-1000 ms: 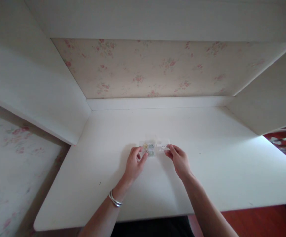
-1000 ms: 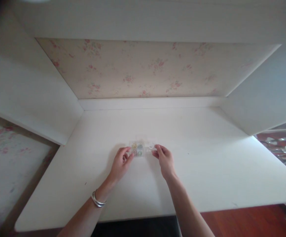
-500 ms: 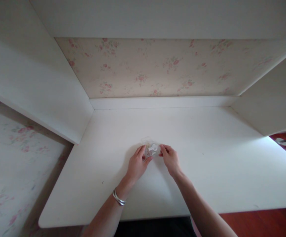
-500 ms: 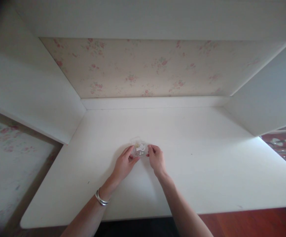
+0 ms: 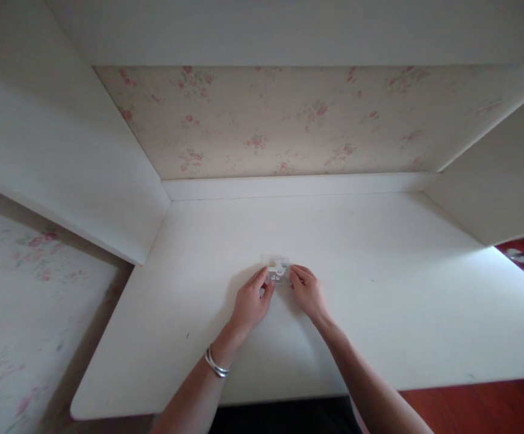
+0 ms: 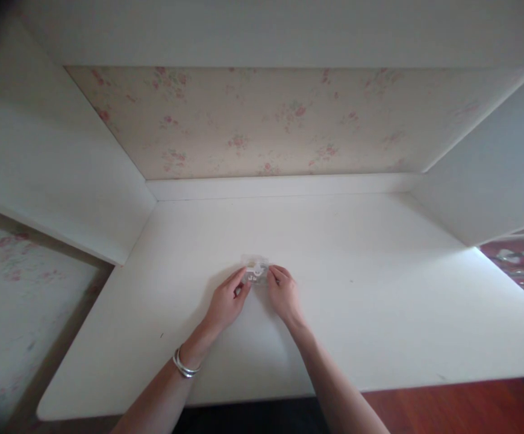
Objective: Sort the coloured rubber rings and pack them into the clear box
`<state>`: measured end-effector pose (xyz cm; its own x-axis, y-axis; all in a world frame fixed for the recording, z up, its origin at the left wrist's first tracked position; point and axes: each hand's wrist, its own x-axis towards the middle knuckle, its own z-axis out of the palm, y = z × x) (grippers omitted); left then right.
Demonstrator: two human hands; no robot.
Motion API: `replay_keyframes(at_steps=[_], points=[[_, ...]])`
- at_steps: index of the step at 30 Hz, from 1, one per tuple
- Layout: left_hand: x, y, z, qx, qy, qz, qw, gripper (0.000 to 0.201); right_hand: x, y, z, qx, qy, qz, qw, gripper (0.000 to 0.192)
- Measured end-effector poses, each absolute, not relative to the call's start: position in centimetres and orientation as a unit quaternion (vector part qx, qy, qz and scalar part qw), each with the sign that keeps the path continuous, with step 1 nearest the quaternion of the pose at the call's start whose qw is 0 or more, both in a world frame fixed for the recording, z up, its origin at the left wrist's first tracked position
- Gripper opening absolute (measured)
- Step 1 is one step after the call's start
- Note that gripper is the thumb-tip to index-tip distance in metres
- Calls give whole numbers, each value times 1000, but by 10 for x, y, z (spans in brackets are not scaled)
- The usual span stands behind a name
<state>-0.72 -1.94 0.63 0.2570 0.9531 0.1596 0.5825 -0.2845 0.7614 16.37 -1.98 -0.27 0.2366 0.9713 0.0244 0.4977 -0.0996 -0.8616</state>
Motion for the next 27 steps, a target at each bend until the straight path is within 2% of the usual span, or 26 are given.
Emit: replay_keyframes(at_steps=[7,27], points=[[-8,-20,13,703,550,298,338,41,163,-24,2,-679,-559,285,380,35],[-11,-11,6,718,522,317,333,41,156,-31,1,-679,-562,256,396,38]])
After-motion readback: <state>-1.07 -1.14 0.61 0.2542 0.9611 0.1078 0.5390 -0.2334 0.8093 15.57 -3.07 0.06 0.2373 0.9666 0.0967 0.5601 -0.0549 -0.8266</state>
